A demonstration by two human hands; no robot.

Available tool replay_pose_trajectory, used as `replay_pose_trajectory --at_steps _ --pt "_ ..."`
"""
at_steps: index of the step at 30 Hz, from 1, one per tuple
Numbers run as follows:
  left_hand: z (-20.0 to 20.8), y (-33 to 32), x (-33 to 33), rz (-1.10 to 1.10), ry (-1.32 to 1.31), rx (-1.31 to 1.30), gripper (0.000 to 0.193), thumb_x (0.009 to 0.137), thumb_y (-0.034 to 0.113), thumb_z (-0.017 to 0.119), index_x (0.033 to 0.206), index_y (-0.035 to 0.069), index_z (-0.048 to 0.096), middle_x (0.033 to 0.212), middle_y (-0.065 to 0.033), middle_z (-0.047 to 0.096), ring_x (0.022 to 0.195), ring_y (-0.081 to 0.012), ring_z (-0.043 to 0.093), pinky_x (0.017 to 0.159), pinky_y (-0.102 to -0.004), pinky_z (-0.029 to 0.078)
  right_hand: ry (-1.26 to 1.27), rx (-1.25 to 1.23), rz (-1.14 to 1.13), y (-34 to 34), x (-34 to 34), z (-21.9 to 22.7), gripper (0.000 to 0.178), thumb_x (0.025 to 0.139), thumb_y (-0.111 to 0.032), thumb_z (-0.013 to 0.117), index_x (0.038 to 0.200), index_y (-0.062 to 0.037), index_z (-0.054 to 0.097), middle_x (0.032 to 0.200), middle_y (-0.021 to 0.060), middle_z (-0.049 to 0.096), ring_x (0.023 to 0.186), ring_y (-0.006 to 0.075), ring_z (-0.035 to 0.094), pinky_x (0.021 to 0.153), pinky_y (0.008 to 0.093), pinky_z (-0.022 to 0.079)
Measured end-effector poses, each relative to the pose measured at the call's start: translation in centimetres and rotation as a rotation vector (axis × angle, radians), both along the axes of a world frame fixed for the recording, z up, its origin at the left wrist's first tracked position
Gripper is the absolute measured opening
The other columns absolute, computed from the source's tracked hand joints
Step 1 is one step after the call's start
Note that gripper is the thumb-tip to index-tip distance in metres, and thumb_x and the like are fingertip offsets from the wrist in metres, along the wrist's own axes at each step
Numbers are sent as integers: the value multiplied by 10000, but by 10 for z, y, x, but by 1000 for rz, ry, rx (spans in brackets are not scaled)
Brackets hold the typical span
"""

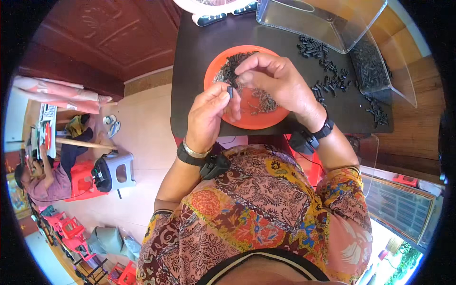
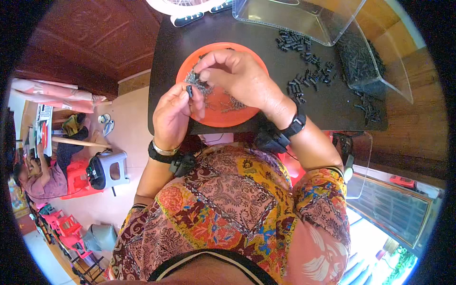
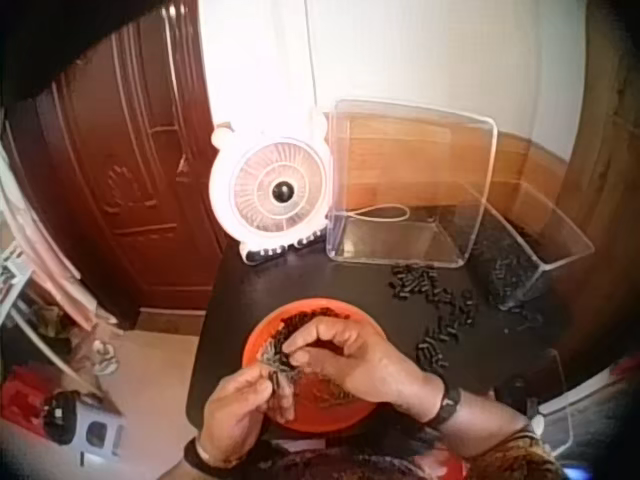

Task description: The person assembles small components by picking up plastic pieces and metal pieces from a plate and connecting them together by hand.

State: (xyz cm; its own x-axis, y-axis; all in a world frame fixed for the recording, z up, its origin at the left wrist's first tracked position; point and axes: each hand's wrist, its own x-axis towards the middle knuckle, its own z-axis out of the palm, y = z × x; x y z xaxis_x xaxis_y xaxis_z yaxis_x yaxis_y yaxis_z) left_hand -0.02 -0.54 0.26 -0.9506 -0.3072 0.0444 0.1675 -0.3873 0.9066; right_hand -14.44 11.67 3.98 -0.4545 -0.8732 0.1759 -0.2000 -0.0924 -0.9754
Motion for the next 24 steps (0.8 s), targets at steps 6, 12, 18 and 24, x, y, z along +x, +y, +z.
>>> replay_pose_trajectory --at_steps 6,12,18,24 --pt "1 5 -2 -35 -21 -23 331 925 356 526 896 30 575 748 -40 584 644 -134 562 582 -233 416 -148 -59 52 -3 9 -3 119 912 -83 601 955 27 617 822 48 657 760 93 619 732 254 506" --pt "-5 8 -3 -107 50 176 315 910 317 524 904 2 528 744 -64 514 653 -176 529 579 -263 398 -188 -105 118 0 14 -5 74 913 -43 585 899 26 607 779 59 647 644 112 631 601 260 522" --pt "-7 7 -5 -132 107 316 311 913 297 524 932 -13 529 754 -74 527 673 -185 532 588 -272 412 -99 -164 133 4 16 -5 50 885 -32 613 892 17 606 780 41 626 697 118 631 643 263 521" --pt "-10 14 -3 -17 95 233 329 936 228 492 1115 -41 555 873 -76 612 691 -130 551 625 -244 438 529 -147 -30 5 18 -3 200 706 -60 715 885 -46 626 865 65 607 875 240 621 743 338 498"
